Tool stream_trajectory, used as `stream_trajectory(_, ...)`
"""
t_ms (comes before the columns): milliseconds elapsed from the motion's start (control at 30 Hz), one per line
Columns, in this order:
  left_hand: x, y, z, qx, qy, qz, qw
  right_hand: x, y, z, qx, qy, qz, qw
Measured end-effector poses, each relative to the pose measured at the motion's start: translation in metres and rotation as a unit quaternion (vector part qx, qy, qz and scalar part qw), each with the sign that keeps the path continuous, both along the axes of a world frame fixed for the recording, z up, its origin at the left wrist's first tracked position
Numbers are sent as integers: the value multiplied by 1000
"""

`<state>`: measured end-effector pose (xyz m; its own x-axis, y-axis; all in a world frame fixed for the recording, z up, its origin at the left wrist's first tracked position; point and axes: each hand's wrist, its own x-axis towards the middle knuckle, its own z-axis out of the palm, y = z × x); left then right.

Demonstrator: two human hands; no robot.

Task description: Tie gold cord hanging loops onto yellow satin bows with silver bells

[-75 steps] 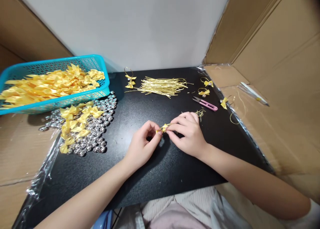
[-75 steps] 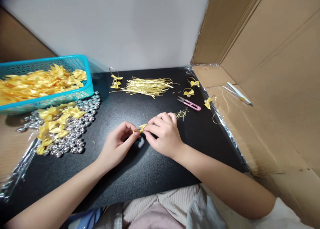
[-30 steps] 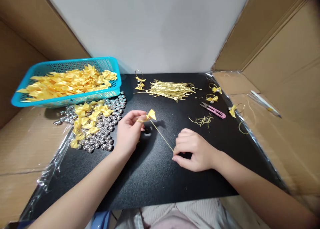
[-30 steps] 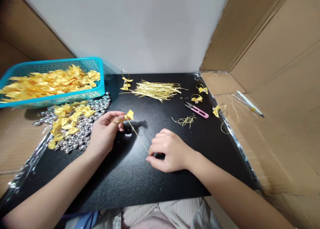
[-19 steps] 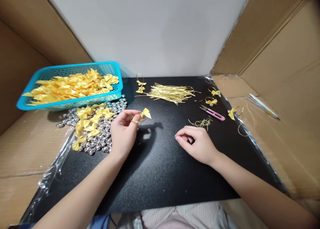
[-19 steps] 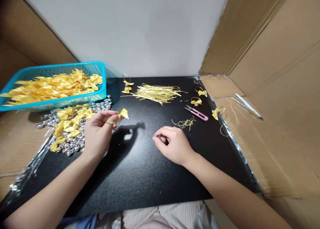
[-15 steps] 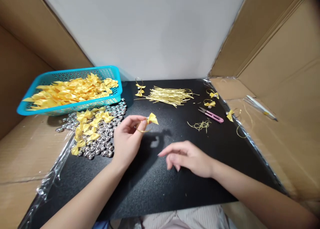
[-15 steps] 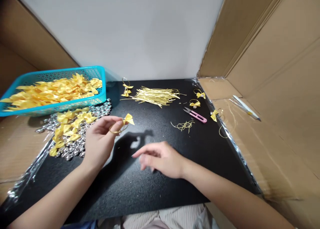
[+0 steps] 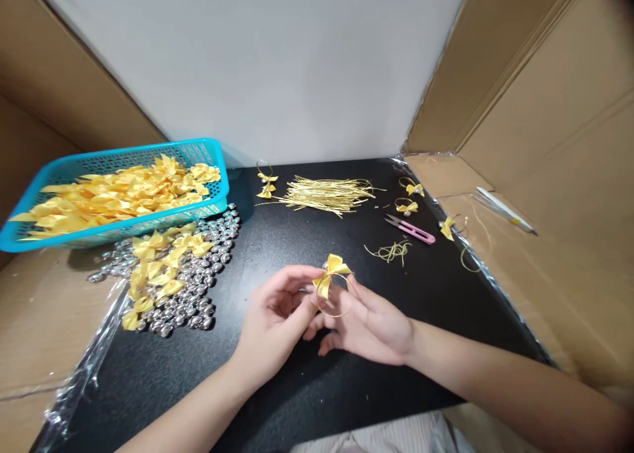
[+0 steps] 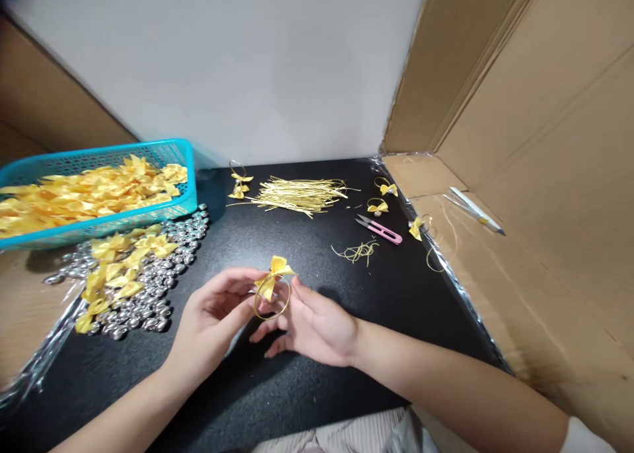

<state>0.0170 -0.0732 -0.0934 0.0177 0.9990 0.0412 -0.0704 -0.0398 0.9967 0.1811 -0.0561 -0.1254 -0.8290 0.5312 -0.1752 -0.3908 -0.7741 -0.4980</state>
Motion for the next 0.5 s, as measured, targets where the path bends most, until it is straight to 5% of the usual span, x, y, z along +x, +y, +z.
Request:
stream_trajectory(233, 0, 5, -11, -86, -70, -2, 994, -7, -4, 0, 170, -176, -158, 957)
stream_trajectory(500, 5, 0, -8, -48, -7, 11, 999, -3, -4, 2, 199, -186, -230, 934)
